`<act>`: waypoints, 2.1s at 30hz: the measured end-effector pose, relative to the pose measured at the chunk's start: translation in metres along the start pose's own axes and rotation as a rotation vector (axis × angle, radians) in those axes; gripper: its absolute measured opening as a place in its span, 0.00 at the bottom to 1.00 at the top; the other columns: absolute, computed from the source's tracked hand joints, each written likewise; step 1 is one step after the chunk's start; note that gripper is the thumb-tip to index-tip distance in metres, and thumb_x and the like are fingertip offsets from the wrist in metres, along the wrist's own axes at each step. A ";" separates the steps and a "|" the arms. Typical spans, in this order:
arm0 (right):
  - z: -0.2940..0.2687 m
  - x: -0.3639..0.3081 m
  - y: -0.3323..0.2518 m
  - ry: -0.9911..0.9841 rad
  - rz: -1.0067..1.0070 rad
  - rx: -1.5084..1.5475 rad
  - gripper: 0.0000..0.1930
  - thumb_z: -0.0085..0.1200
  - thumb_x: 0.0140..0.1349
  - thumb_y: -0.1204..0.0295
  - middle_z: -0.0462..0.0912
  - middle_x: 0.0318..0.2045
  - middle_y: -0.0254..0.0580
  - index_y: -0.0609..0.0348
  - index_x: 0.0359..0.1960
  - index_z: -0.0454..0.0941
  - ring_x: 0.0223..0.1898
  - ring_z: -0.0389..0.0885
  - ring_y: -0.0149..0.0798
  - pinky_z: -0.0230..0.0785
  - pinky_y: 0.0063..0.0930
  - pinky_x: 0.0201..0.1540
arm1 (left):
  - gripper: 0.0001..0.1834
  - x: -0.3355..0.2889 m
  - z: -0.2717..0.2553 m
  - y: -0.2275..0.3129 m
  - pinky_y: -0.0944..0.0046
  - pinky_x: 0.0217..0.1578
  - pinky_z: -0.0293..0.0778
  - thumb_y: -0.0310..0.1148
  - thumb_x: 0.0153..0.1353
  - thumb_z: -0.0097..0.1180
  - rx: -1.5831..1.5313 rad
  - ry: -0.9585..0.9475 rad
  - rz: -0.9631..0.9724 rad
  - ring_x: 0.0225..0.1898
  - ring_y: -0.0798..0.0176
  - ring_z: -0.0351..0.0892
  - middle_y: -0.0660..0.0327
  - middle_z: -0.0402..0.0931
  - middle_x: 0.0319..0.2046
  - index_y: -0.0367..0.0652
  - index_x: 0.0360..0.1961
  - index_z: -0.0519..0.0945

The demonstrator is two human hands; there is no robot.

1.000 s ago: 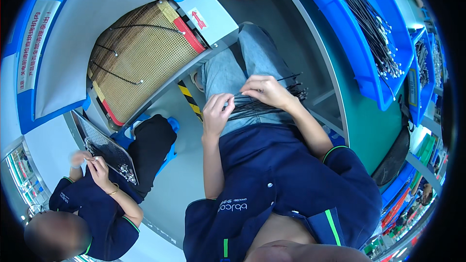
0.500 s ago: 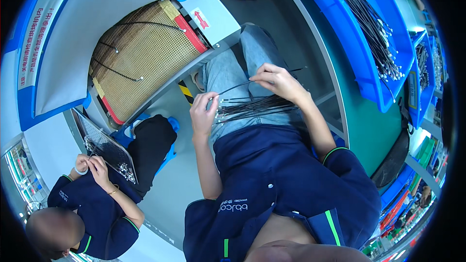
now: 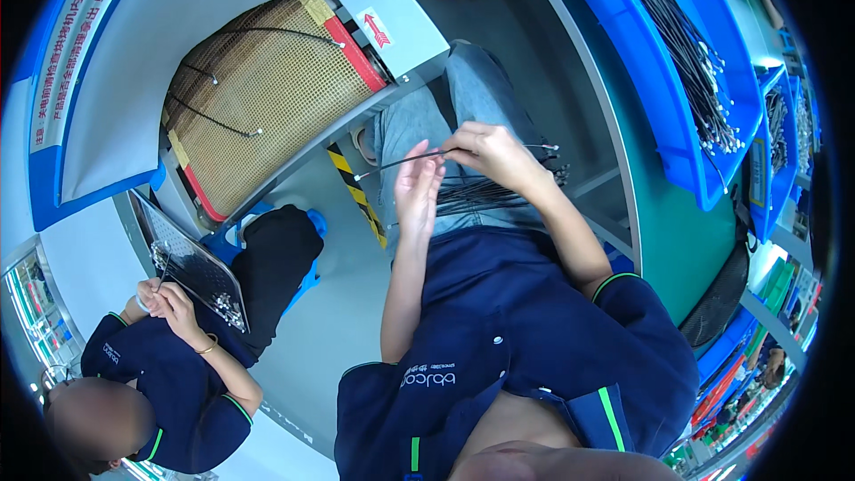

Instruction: The person repeatedly picks up black cables from a blue bin, manipulates them with both hands, and places them onto a perforated tray. Another person is visible in the background working on a separate task.

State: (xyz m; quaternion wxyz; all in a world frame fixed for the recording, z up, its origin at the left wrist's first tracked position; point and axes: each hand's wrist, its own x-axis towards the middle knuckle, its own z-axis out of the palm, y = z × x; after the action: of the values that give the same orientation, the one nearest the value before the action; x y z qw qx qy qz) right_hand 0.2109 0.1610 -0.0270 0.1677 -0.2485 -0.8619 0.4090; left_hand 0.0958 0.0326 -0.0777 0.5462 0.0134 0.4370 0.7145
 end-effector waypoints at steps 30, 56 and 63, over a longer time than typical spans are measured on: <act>-0.030 -0.017 0.011 0.131 0.044 0.026 0.05 0.60 0.55 0.76 0.80 0.29 0.40 0.61 0.33 0.80 0.30 0.80 0.38 0.72 0.29 0.32 | 0.11 0.011 -0.056 0.019 0.74 0.42 0.78 0.26 0.66 0.51 -0.202 0.158 0.237 0.39 0.68 0.78 0.56 0.77 0.40 0.32 0.47 0.75; -0.032 -0.025 0.026 0.033 -0.063 -0.007 0.06 0.61 0.54 0.71 0.77 0.26 0.39 0.61 0.30 0.80 0.31 0.77 0.41 0.71 0.32 0.36 | 0.10 0.007 -0.055 0.026 0.75 0.41 0.78 0.25 0.65 0.52 -0.121 0.191 0.234 0.37 0.69 0.79 0.57 0.78 0.38 0.32 0.46 0.76; -0.032 -0.028 0.025 0.005 -0.014 0.014 0.06 0.61 0.54 0.72 0.77 0.27 0.40 0.61 0.31 0.80 0.31 0.78 0.42 0.71 0.33 0.35 | 0.10 0.006 -0.056 0.024 0.74 0.41 0.77 0.24 0.65 0.52 -0.110 0.198 0.227 0.37 0.69 0.78 0.56 0.78 0.39 0.31 0.46 0.76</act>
State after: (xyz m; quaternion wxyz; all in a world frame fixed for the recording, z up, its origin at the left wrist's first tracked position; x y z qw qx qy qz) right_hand 0.2567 0.1789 -0.0297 0.1743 -0.2421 -0.8603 0.4134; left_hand 0.0473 0.0029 -0.1003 0.4160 -0.0378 0.4448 0.7923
